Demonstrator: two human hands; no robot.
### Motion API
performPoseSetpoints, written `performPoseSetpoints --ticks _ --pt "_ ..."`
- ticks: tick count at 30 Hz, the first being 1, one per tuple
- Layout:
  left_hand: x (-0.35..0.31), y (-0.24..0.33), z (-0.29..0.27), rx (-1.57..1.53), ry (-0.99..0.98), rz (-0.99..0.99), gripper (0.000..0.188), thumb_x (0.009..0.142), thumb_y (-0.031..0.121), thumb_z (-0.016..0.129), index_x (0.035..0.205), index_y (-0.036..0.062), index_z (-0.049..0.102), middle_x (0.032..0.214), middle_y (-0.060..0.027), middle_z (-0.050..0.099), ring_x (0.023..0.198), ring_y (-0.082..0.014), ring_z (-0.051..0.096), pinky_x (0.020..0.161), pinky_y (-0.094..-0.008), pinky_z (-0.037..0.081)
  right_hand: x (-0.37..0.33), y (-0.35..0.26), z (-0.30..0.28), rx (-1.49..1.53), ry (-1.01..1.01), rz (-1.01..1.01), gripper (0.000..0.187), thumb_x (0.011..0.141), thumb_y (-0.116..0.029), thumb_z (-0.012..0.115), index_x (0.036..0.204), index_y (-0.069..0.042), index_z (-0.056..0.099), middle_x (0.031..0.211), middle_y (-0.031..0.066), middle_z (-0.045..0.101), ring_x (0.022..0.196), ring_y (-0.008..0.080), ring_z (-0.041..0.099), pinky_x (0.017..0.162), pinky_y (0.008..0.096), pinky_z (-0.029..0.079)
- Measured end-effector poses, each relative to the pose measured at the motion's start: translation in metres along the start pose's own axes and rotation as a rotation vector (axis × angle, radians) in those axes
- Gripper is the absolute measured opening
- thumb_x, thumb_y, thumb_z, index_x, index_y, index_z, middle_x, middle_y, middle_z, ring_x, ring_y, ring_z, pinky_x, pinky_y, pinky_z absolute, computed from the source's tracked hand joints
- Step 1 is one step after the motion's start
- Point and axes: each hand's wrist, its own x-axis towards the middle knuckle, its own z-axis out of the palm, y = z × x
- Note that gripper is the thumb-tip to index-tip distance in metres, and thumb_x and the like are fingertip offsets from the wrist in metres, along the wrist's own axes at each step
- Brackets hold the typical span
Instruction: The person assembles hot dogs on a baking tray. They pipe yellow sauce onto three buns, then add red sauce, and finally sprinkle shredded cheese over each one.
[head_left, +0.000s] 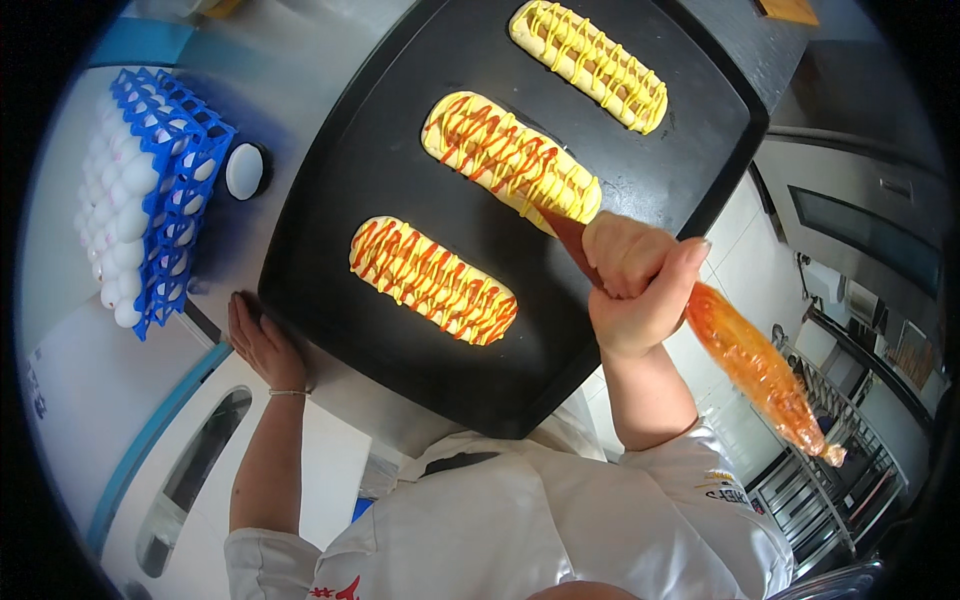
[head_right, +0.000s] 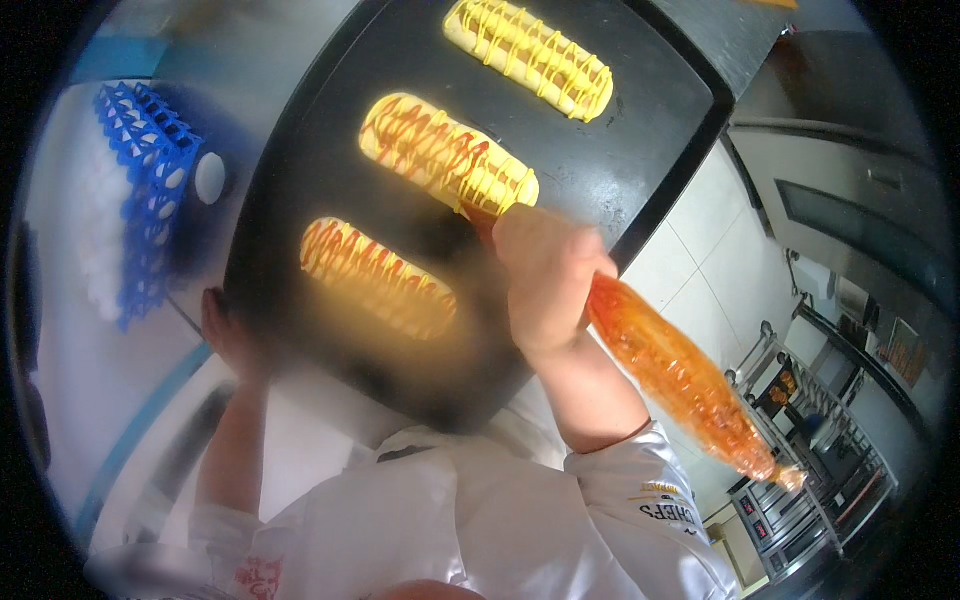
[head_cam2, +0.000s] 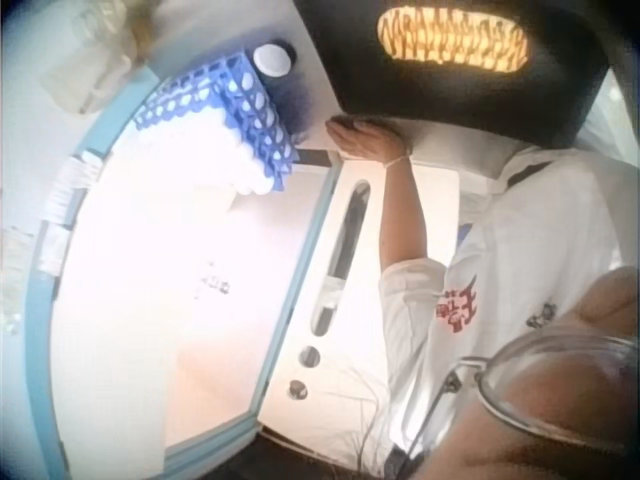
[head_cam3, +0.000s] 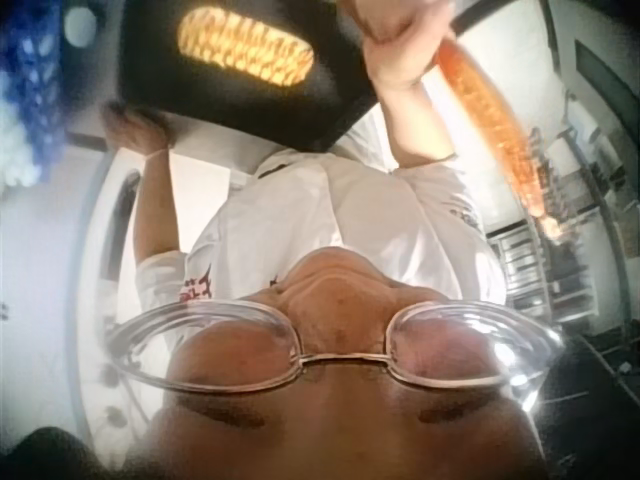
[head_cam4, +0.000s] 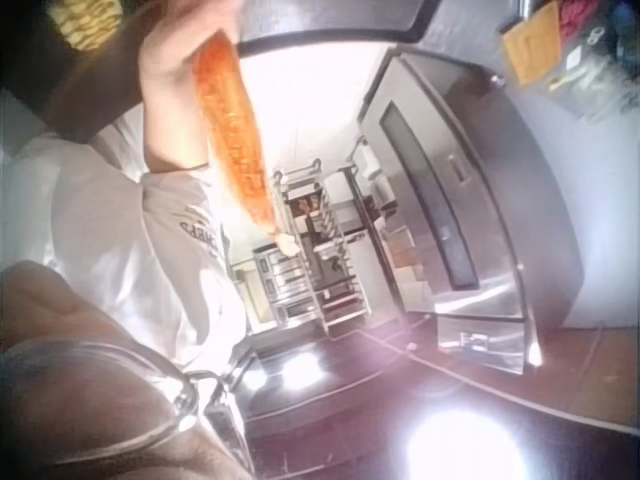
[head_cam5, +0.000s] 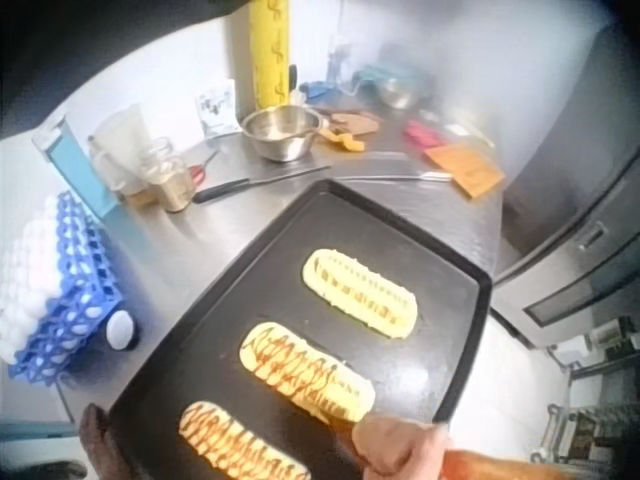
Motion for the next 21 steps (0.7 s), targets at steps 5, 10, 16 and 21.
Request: performPoseSetpoints --ticks 5,10,16,21 --pt "0.002 0.004 -0.003 -0.017 -0.019 -0.033 0.047 0.101 0.027 0.035 0.146 0.0126 0.037 0.150 -0.0095 0.036 0.139 -0.0290 0.031 0.118 -0.0427 0.017 0.015 -0.008 -0.018 -0.001 -0.071 -0.011 0.058 0.105 -0.042 0.028 0.055 -0.014 0.027 0.044 -0.0012 0.030 0.041 0.0141 0.024 0.048 0.0316 0.025" --pt "0.003 0.002 -0.001 -0.008 -0.004 -0.006 0.047 0.101 0.025 0.036 0.146 0.0116 0.039 0.149 -0.0104 0.037 0.138 -0.0297 0.033 0.117 -0.0425 0.021 -0.012 -0.008 -0.007 -0.060 -0.050 0.015 0.058 0.105 -0.042 0.027 0.054 -0.014 0.028 0.044 -0.0012 0.030 0.041 0.0138 0.023 0.047 0.0318 0.024" --pt "0.002 0.002 0.000 -0.032 0.027 0.027 0.047 0.101 0.024 0.037 0.146 0.0108 0.040 0.148 -0.0123 0.038 0.137 -0.0307 0.034 0.116 -0.0430 0.022 0.004 -0.012 -0.029 -0.089 0.050 -0.056 0.058 0.106 -0.041 0.028 0.054 -0.014 0.029 0.044 -0.0018 0.030 0.040 0.0132 0.022 0.046 0.0311 0.023" --pt "0.003 0.002 -0.001 -0.069 0.041 0.036 0.047 0.101 0.025 0.037 0.145 0.0102 0.041 0.148 -0.0126 0.040 0.136 -0.0311 0.036 0.115 -0.0433 0.023 -0.018 -0.005 -0.026 0.017 0.044 -0.026 0.059 0.106 -0.041 0.028 0.053 -0.014 0.028 0.043 -0.0016 0.028 0.040 0.0138 0.022 0.046 0.0320 0.023"
